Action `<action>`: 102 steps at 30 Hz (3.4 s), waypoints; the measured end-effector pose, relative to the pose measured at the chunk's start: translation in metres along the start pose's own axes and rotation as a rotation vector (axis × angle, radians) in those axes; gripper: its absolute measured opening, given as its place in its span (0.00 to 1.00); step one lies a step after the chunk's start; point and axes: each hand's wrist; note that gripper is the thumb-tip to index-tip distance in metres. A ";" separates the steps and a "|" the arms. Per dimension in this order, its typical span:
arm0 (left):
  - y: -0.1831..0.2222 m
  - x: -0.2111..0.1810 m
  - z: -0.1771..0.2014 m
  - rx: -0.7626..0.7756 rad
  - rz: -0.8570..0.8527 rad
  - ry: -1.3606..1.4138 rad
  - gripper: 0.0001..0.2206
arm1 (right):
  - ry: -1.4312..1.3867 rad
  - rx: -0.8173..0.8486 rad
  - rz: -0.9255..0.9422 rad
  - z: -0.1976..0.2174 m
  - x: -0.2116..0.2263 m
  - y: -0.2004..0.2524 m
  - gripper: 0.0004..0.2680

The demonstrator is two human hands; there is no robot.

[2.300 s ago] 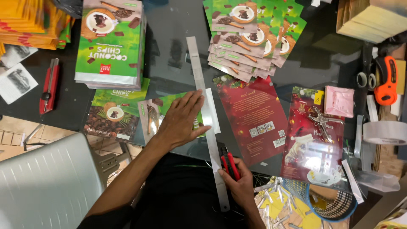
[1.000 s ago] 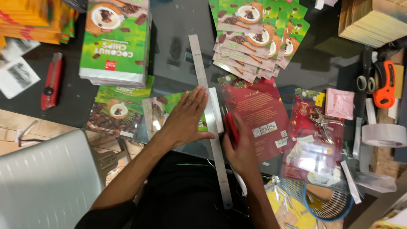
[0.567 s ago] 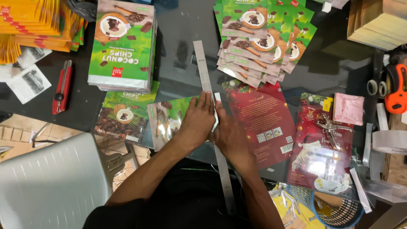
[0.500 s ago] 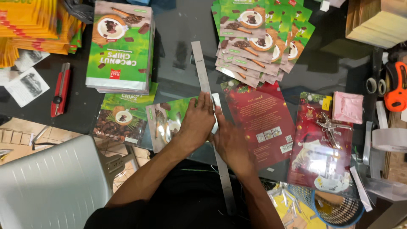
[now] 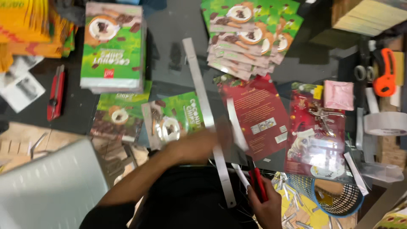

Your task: The person trims edges from printed product labels by hand using a metal ruler and a utility knife on a glass surface.

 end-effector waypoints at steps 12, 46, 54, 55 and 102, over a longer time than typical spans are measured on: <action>0.030 0.116 0.041 -0.481 -0.151 -0.882 0.36 | -0.402 0.208 -0.073 -0.039 0.076 -0.010 0.13; -0.027 0.112 0.010 -0.633 -0.392 -0.796 0.49 | 0.146 0.131 0.108 -0.022 0.112 -0.052 0.16; -0.025 0.107 0.009 -0.705 -0.391 -0.733 0.49 | 0.071 0.103 0.832 -0.104 0.221 -0.097 0.25; -0.025 0.107 0.009 -0.707 -0.391 -0.733 0.49 | 0.071 0.103 0.833 -0.109 0.226 -0.099 0.25; -0.016 0.098 -0.040 -0.735 -0.266 -0.588 0.44 | -0.231 -0.367 0.578 -0.011 0.050 0.003 0.18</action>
Point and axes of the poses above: each hand's wrist, its own y-axis away from the middle knuckle, its own z-axis out of the back of the hand, x = y × z, and after that the axes turned 15 degrees about -x, right-handed
